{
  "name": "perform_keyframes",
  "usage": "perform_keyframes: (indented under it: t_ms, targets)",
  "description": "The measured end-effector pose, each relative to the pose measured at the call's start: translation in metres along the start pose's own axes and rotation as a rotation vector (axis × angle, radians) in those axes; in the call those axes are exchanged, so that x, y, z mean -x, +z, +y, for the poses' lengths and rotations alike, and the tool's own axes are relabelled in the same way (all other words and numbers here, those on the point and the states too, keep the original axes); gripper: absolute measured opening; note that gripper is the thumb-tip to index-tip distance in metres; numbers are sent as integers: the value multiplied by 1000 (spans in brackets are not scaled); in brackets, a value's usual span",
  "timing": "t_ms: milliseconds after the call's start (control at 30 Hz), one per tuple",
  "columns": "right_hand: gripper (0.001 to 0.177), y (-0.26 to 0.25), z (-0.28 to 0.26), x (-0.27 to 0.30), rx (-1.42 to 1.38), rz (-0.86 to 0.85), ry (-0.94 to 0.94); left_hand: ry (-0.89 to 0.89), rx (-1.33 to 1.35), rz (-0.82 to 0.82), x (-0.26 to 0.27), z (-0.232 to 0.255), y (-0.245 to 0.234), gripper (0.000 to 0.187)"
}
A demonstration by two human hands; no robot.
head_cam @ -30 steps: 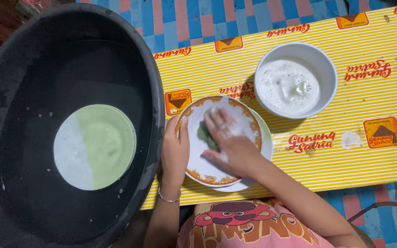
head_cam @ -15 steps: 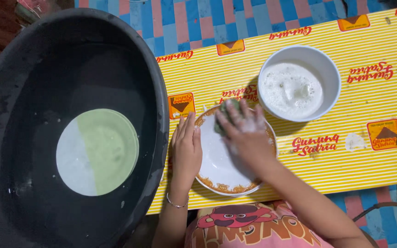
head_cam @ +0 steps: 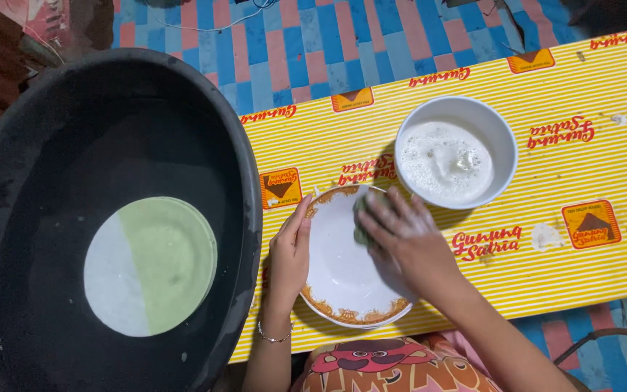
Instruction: Washing various ceramic plates and a bowl with a sponge and soapy water in a basin.
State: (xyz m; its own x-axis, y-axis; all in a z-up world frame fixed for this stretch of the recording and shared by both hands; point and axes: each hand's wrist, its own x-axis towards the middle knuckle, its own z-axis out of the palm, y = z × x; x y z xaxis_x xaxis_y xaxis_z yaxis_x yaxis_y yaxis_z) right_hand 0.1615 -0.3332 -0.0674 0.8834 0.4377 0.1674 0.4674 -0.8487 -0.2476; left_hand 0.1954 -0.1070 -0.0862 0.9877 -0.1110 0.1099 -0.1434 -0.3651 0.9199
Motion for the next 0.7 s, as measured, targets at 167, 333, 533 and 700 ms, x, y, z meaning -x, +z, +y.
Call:
perform_keyframes:
  t_ms: [167, 333, 533, 700]
  targets:
    - [75, 14, -36, -25, -9, 47, 68, -7, -30, 33, 4, -1, -1, 39]
    - [75, 28, -53, -7, -291, -125, -136, 76, -149, 49, 9, 0, -4, 40]
    - [56, 17, -20, 15, -406, -356, -247, 412, -515, -30, 18, 8, -8, 72]
    - [65, 8, -12, -12, 98, 57, 22, 398, -522, -72, 16, 8, -8, 84]
